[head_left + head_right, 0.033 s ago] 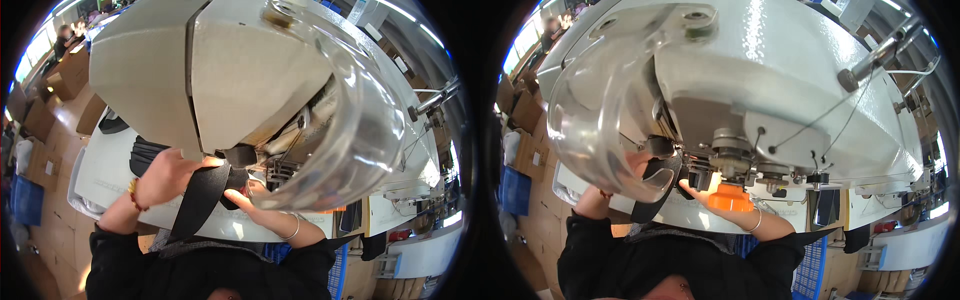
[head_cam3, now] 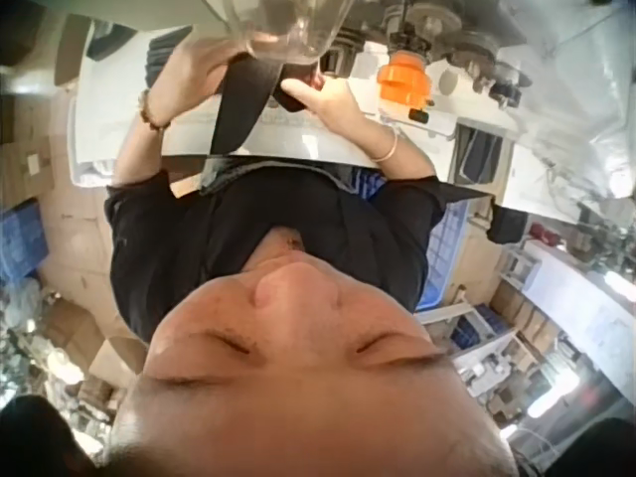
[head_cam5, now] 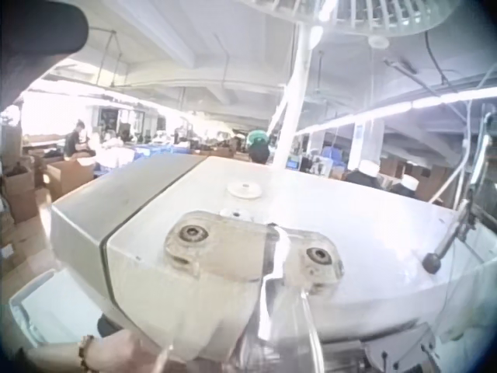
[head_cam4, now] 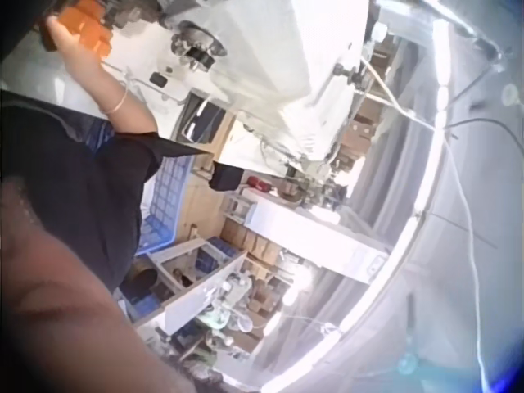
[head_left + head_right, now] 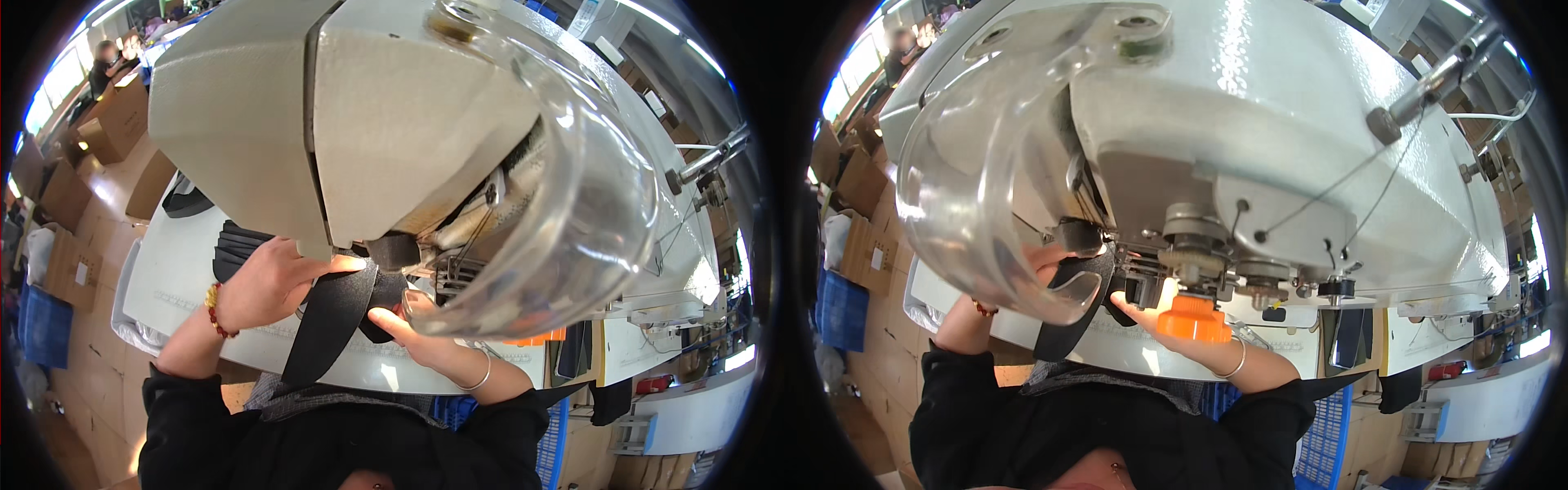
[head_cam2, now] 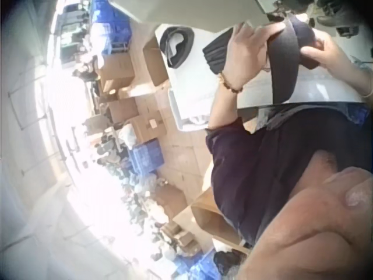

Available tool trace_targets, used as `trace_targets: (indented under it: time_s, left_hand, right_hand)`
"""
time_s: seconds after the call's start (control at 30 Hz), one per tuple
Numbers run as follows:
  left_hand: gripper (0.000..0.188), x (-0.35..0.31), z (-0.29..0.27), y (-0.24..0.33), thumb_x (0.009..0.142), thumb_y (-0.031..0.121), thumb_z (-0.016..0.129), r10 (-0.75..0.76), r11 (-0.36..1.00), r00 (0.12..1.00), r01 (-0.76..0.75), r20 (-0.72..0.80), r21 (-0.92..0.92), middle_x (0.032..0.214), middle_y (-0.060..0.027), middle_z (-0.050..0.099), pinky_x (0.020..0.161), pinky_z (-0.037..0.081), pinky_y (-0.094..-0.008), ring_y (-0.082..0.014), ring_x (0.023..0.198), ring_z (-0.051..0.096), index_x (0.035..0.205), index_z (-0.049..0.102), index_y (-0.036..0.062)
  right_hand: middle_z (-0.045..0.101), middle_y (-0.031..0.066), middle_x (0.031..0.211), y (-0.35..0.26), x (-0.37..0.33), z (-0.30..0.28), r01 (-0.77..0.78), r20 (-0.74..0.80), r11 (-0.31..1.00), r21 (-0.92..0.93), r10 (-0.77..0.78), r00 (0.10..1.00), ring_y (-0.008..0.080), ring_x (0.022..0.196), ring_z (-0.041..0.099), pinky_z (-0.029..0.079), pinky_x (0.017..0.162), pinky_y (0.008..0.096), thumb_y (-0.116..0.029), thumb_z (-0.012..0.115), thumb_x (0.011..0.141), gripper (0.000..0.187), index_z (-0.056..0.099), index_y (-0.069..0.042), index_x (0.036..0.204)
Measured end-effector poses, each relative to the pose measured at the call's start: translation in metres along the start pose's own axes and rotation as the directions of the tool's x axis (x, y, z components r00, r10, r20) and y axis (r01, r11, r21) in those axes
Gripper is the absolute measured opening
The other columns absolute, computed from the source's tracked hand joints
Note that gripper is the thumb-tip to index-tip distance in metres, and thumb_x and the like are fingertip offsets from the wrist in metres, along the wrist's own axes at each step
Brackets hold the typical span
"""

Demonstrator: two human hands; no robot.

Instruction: The person stitches shoe fabric pieces together using a sewing machine, cuts thread with thread snips, and holds and points along the stitched piece by hand.

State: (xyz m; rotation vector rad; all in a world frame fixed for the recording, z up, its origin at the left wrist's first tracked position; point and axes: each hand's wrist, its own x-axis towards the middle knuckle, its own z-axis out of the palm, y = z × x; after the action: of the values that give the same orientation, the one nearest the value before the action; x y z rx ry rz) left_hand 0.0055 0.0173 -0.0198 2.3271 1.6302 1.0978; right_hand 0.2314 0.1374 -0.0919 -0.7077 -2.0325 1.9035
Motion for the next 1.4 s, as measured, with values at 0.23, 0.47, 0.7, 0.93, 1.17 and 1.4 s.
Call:
trace_targets:
  time_s: [0.23,0.47,0.7,0.93,1.17,1.4]
  left_hand:
    - [0.034,-0.016,0.012,0.001,0.077,0.009,0.072,0.411,0.887,0.912,-0.402,0.009,0.225,0.113,-0.0078,0.069,0.101,0.055,-0.0488,-0.0256,0.108,0.067,0.110,0.074,0.0066]
    - [0.031,-0.019,0.021,0.001,0.077,0.010,0.071,0.402,0.888,0.915,-0.380,-0.034,0.257,0.112,-0.0069,0.070,0.106,0.053,-0.0477,-0.0248,0.107,0.068,0.108,0.074,0.0067]
    - [0.031,-0.025,0.032,0.000,0.078,0.012,0.069,0.390,0.859,0.921,-0.360,-0.011,0.363,0.112,-0.0059,0.068,0.105,0.052,-0.0457,-0.0233,0.110,0.067,0.108,0.072,0.0081]
    - [0.033,-0.021,0.033,0.006,0.077,0.013,0.069,0.383,0.870,0.923,-0.348,-0.035,0.349,0.112,-0.0061,0.066,0.095,0.056,-0.0436,-0.0240,0.111,0.065,0.109,0.070,0.0060]
    - [0.033,-0.001,0.013,0.011,0.075,0.012,0.066,0.382,0.851,0.924,-0.358,0.015,0.385,0.107,-0.0083,0.066,0.078,0.059,-0.0356,-0.0243,0.107,0.067,0.107,0.069,0.0024]
    - [0.028,0.010,0.023,-0.008,0.081,0.014,0.070,0.058,0.996,0.996,-0.053,-0.068,0.075,0.105,-0.0095,0.069,0.076,0.053,-0.0418,-0.0299,0.092,0.067,0.108,0.071,0.0069]
  right_hand:
    - [0.050,-0.0064,0.064,-0.008,-0.011,0.006,-0.236,-0.032,0.902,0.362,0.264,0.964,0.0023,0.054,0.044,0.033,0.045,0.0206,-0.013,0.075,0.093,0.018,0.058,-0.008,0.091]
    - [0.049,-0.0071,0.063,-0.006,-0.015,0.007,-0.234,0.029,0.878,0.419,0.244,0.969,0.0022,0.052,0.040,0.030,0.046,0.0212,-0.018,0.075,0.094,0.027,0.058,-0.011,0.074]
    - [0.051,-0.0039,0.072,0.016,-0.024,0.034,0.108,-0.115,0.969,0.222,-0.084,0.990,0.0058,0.066,0.042,0.037,0.057,0.0289,-0.037,0.067,0.100,0.040,0.060,-0.002,0.082]
    - [0.050,-0.0016,0.072,0.024,-0.027,0.034,0.324,-0.015,0.946,-0.017,-0.324,0.946,0.0064,0.057,0.043,0.037,0.051,0.0246,-0.016,0.058,0.105,0.015,0.051,-0.003,0.103]
    - [0.053,0.0027,0.057,-0.033,-0.030,0.011,-0.052,0.035,0.990,-0.132,0.057,0.998,0.0124,0.061,0.054,0.043,0.057,0.0299,-0.027,0.054,0.103,0.037,0.059,-0.005,0.074]
    - [0.057,0.0045,0.064,-0.034,-0.013,0.002,0.101,0.085,0.948,-0.303,-0.079,0.993,0.0203,0.059,0.050,0.043,0.061,0.0348,-0.028,0.048,0.104,0.046,0.057,-0.006,0.065]
